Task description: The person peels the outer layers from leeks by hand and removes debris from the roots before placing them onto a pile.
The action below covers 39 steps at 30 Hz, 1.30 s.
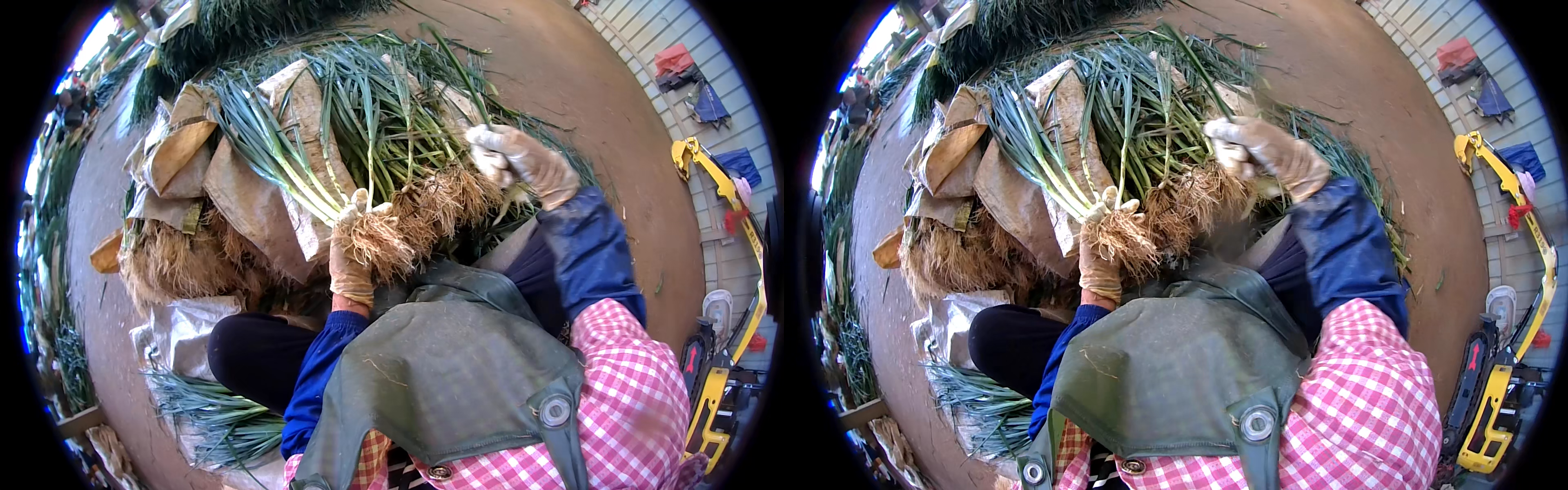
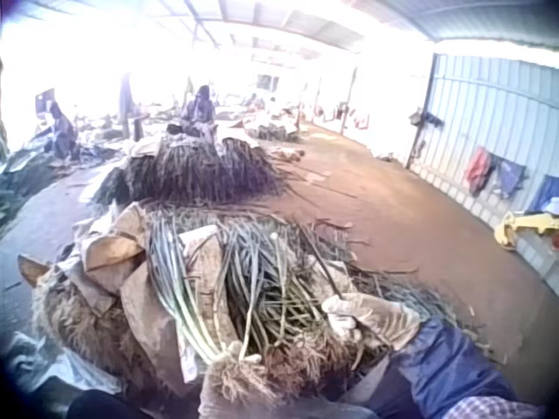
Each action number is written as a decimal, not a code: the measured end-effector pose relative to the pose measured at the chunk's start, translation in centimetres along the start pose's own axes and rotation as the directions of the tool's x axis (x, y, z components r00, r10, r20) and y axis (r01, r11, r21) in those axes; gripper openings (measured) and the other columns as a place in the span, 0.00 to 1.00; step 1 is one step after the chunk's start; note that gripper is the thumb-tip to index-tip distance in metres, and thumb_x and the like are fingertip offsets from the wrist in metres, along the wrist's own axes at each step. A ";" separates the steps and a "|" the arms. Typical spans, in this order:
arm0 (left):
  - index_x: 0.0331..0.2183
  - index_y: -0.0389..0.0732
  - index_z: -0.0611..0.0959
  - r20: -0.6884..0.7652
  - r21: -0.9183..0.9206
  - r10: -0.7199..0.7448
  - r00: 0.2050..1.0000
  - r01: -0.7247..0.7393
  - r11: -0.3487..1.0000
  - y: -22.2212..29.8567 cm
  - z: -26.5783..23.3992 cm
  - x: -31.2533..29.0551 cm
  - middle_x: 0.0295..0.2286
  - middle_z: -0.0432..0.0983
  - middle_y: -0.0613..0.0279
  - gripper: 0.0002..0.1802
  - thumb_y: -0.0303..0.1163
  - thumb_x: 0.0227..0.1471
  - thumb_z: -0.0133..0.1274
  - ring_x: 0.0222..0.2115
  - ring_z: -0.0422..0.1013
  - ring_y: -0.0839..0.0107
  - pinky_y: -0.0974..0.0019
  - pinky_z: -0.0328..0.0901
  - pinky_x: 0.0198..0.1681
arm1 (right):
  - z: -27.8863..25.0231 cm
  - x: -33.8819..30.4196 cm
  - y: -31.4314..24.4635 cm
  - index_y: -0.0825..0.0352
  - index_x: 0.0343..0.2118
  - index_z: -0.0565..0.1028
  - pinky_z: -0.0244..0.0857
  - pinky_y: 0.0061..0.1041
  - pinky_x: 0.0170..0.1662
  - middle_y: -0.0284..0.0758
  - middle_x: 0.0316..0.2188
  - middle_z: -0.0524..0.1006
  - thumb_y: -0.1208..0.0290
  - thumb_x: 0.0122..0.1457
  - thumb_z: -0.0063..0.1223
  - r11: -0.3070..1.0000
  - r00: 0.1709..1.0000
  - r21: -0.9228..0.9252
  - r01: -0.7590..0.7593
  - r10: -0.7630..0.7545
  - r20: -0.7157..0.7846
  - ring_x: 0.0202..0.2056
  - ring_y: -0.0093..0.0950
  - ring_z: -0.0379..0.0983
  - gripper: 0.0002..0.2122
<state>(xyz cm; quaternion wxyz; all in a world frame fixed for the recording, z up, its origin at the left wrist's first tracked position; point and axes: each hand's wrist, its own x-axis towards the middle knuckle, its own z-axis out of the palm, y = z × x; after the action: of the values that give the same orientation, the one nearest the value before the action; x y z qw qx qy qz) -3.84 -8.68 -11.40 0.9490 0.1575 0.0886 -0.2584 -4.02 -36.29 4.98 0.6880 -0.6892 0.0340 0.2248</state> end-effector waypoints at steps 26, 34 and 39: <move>0.36 0.32 0.76 -0.198 0.682 0.155 0.968 0.022 0.731 -1.3 -3.9 1.1 0.25 0.75 0.61 0.11 0.24 0.48 0.54 0.21 0.72 0.70 0.69 0.69 0.24 | 12.5 11.0 9.1 0.63 0.33 0.78 0.67 0.35 0.39 0.41 0.29 0.78 0.55 0.56 0.47 0.289 0.988 -0.956 -0.038 -0.134 -0.080 0.35 0.39 0.75 0.16; 0.33 0.34 0.77 -0.189 0.514 0.123 0.974 -0.009 0.858 -1.7 -2.8 0.7 0.24 0.75 0.61 0.09 0.22 0.46 0.56 0.21 0.70 0.72 0.69 0.67 0.23 | 11.7 9.8 9.4 0.60 0.31 0.79 0.68 0.37 0.31 0.37 0.27 0.79 0.55 0.57 0.45 0.035 0.964 -0.995 0.096 -0.254 0.085 0.32 0.35 0.77 0.15; 0.38 0.35 0.78 -0.132 -0.020 -0.124 0.983 0.123 0.992 -2.0 -3.1 1.4 0.32 0.77 0.59 0.13 0.33 0.52 0.54 0.29 0.73 0.67 0.63 0.70 0.35 | 11.9 9.0 9.7 0.60 0.29 0.77 0.68 0.37 0.31 0.36 0.25 0.78 0.53 0.58 0.43 0.064 0.928 -0.993 0.097 -0.366 0.067 0.31 0.37 0.77 0.16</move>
<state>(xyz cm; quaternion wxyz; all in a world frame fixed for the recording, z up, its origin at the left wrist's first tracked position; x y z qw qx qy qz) -3.98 -9.86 -15.18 0.9240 0.1632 0.1627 -0.3052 -2.48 -22.98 -6.72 0.0712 -0.9836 -0.1658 0.0051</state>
